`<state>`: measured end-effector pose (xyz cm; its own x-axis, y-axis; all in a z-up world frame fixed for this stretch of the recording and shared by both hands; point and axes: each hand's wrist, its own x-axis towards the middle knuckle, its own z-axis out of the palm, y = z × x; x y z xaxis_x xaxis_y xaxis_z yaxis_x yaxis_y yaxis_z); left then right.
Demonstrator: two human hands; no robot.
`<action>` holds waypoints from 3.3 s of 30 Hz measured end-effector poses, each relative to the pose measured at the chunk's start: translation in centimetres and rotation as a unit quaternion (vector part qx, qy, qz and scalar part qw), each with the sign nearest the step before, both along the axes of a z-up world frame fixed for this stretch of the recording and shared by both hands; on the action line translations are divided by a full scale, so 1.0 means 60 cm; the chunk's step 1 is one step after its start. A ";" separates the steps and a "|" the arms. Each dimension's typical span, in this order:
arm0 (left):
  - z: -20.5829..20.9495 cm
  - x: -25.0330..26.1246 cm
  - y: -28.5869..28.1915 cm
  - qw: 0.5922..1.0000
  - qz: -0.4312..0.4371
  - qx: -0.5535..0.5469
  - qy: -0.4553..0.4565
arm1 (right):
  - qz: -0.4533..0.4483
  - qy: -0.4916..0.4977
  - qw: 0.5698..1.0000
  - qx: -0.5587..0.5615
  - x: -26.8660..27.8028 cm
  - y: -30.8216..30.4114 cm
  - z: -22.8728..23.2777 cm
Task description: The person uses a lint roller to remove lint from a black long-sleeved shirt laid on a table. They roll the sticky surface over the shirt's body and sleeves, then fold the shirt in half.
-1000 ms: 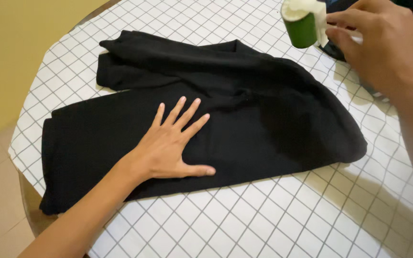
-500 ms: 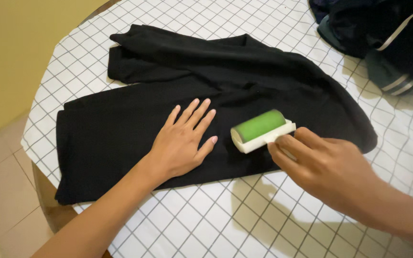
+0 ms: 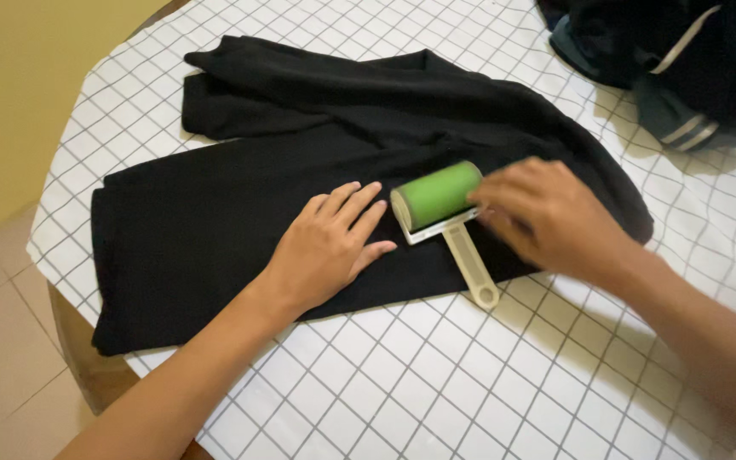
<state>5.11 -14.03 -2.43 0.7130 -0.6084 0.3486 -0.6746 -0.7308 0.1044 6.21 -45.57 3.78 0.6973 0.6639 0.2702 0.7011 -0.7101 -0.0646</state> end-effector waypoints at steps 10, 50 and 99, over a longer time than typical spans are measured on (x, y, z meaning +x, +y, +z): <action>0.037 -0.002 0.005 0.996 0.033 0.020 0.080 | -0.105 0.022 0.993 -0.049 0.083 -0.072 -0.060; 0.042 0.002 0.024 0.998 -0.009 -0.052 0.036 | 0.064 0.169 0.951 -0.249 -0.036 0.055 0.071; 0.008 0.061 0.004 0.993 0.025 0.031 0.115 | 0.118 -0.041 0.992 0.021 -0.016 0.064 -0.026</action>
